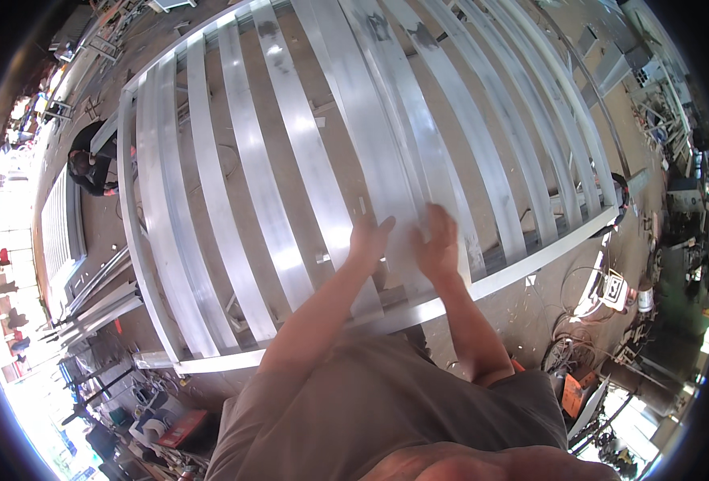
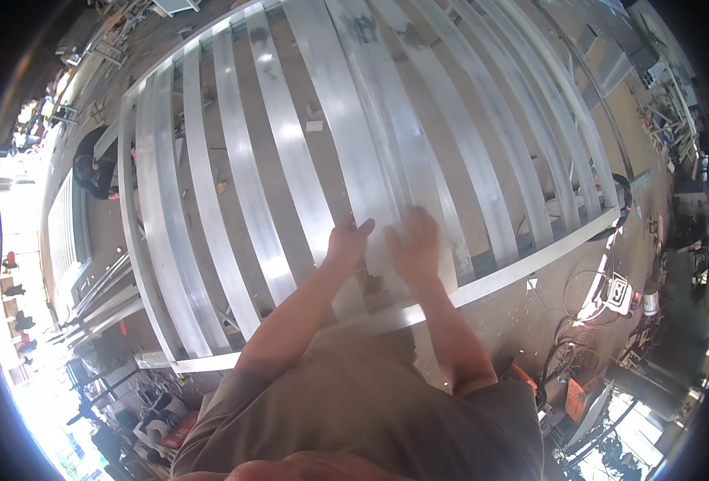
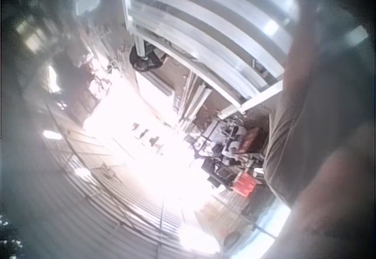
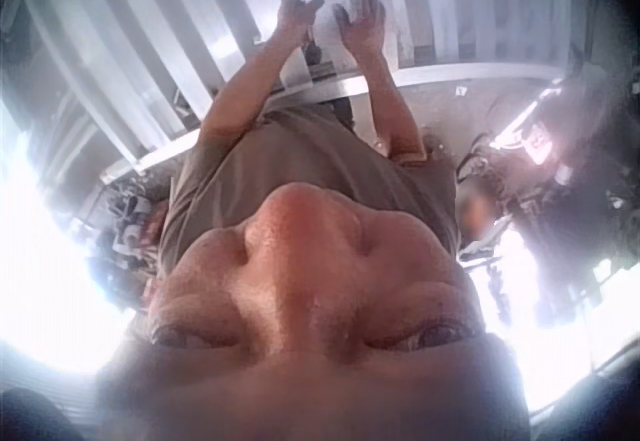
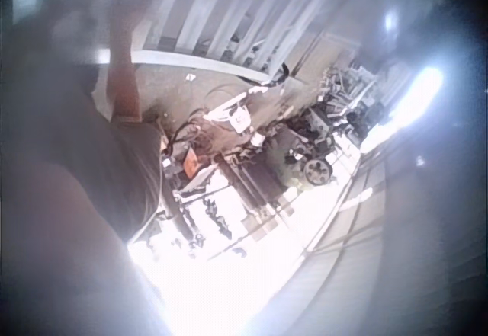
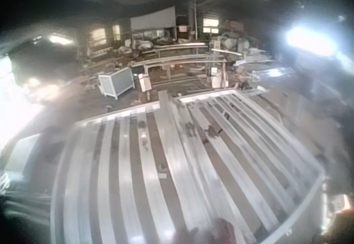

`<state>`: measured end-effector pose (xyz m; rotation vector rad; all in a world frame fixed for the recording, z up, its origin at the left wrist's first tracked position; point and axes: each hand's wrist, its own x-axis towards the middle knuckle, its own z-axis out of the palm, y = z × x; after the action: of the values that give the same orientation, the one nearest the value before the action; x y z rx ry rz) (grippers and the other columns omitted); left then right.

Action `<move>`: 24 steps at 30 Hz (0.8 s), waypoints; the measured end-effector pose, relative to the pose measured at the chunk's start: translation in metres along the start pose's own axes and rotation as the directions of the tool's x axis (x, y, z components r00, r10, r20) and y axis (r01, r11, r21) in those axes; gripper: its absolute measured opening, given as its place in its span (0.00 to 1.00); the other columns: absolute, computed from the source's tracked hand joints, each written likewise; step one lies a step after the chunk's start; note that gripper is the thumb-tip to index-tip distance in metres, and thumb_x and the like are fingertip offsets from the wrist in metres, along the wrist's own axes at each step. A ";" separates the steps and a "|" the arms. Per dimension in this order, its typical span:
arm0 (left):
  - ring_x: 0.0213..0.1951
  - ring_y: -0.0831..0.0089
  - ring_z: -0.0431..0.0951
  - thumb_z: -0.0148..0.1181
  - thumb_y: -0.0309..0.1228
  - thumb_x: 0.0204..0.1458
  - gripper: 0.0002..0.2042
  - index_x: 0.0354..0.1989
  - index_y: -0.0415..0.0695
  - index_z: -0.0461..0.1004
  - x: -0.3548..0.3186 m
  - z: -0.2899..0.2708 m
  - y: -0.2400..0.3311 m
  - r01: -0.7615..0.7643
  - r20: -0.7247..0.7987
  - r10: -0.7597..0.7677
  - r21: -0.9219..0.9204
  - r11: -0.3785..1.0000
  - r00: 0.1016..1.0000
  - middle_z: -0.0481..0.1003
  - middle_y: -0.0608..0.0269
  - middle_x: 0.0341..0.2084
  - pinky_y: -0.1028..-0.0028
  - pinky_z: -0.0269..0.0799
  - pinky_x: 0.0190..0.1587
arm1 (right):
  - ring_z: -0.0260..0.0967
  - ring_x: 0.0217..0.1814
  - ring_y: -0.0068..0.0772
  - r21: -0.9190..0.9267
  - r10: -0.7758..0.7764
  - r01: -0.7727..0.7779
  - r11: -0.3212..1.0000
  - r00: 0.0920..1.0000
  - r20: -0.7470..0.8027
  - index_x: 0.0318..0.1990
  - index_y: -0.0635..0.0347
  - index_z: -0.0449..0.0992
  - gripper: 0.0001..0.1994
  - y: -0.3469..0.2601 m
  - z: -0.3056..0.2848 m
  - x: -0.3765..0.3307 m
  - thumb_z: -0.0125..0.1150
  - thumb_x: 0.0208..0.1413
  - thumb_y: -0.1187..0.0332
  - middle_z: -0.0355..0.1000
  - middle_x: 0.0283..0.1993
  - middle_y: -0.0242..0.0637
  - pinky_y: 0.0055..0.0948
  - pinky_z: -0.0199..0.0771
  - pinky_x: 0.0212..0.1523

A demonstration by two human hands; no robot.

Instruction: The person assembles a large metal frame by inserting multiple long metal slats into a horizontal frame structure. They pick up each slat, align it with the frame, and press it into place one by one.

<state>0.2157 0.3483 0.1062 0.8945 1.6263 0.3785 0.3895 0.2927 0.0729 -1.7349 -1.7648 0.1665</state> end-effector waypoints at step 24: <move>0.73 0.51 0.66 0.59 0.43 0.68 0.34 0.73 0.28 0.61 -0.100 -0.126 -0.119 -0.260 -0.255 0.172 -0.367 0.893 0.951 0.67 0.35 0.70 0.61 0.61 0.73 | 0.54 0.82 0.60 0.242 0.468 -0.712 0.659 0.640 0.609 0.76 0.73 0.57 0.46 -0.204 0.062 -0.017 0.53 0.69 0.37 0.58 0.78 0.63 0.47 0.55 0.78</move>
<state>0.0587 0.2263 0.1280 0.7409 1.5670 0.9589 0.1823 0.2743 0.1241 -1.9412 -1.1815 1.3497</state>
